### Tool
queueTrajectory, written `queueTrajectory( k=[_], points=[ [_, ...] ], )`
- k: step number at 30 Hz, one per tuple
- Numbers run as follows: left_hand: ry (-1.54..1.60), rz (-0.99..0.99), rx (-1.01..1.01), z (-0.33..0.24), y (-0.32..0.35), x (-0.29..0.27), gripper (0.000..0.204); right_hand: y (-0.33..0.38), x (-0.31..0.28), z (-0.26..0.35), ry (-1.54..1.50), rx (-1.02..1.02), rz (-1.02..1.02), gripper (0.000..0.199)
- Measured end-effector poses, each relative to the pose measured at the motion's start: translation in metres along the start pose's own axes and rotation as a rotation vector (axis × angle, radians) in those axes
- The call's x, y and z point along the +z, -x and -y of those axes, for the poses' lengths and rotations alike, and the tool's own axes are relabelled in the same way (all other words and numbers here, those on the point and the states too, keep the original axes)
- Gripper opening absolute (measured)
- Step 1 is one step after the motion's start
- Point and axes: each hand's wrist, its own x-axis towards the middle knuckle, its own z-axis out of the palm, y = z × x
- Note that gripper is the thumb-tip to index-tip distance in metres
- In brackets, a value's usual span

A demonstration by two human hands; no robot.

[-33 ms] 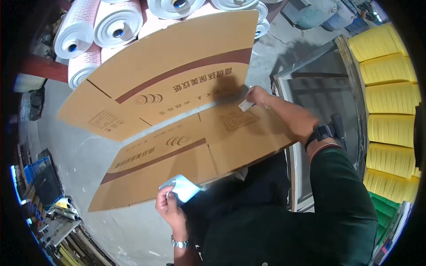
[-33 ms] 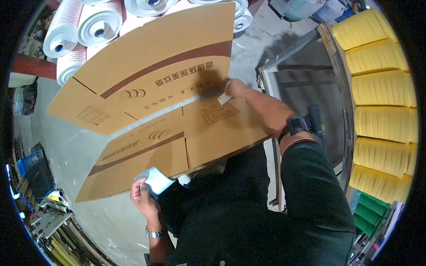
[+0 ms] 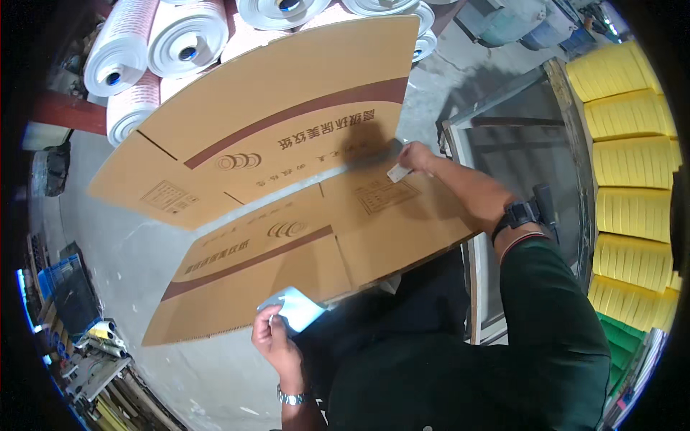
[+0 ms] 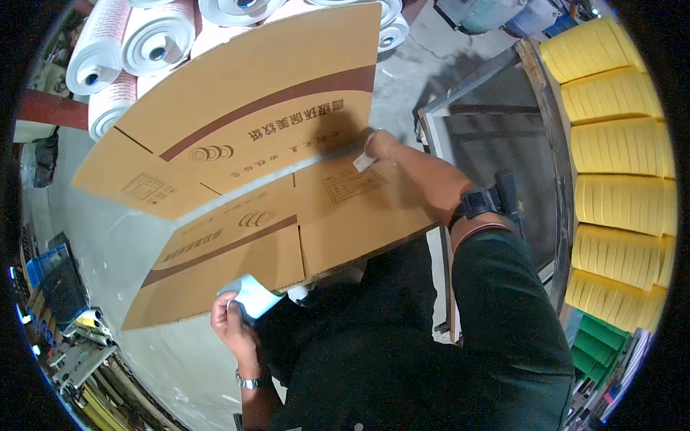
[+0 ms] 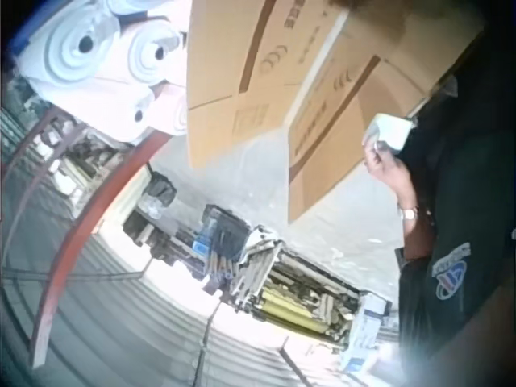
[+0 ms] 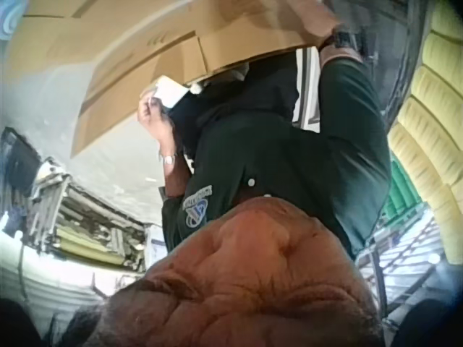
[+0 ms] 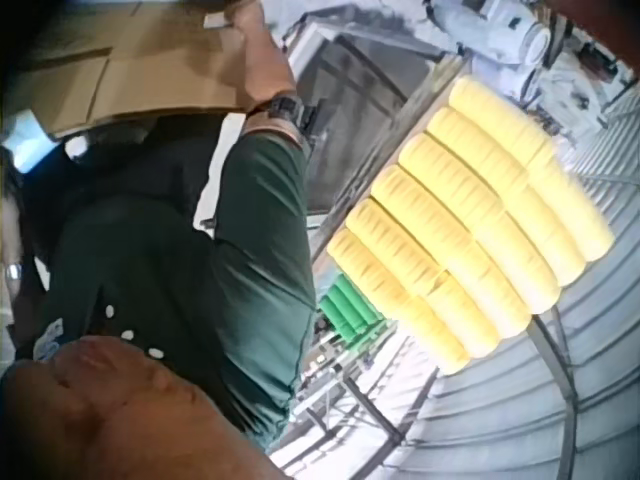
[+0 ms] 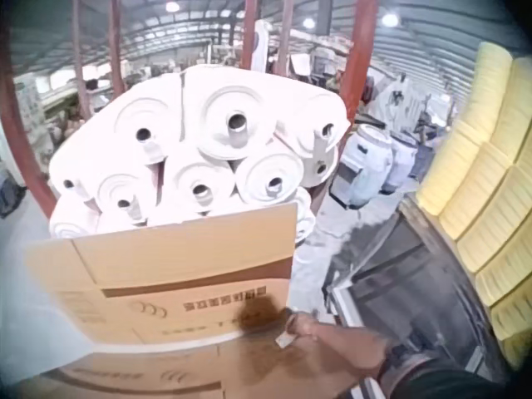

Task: Folding a cardboard shipping box and applying adhesive labels to it in a manufacturing facility.

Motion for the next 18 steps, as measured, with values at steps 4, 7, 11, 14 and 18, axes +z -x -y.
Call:
queueTrajectory(
  k=[4, 7, 11, 14, 18],
  points=[
    [-0.009, -0.027, -0.026, 0.001, 0.000, -0.002, 0.014, -0.020, 0.033, -0.053, 0.208, -0.285, 0.167, 0.014],
    [-0.006, -0.040, -0.025, -0.007, -0.001, 0.004, 0.014, -0.016, 0.047, -0.060, 0.077, -0.209, 0.214, 0.018],
    [-0.004, -0.038, -0.006, -0.004, -0.003, 0.005, 0.015, -0.010, 0.048, -0.060, 0.003, -0.134, 0.180, 0.021],
    [-0.005, -0.045, 0.000, -0.004, -0.004, 0.007, 0.016, -0.007, 0.044, -0.037, 0.389, -0.155, 0.288, 0.017],
    [-0.026, -0.047, 0.032, -0.006, -0.004, 0.009, 0.019, -0.003, 0.041, -0.028, 0.473, -0.210, 0.325, 0.016]
  ],
)
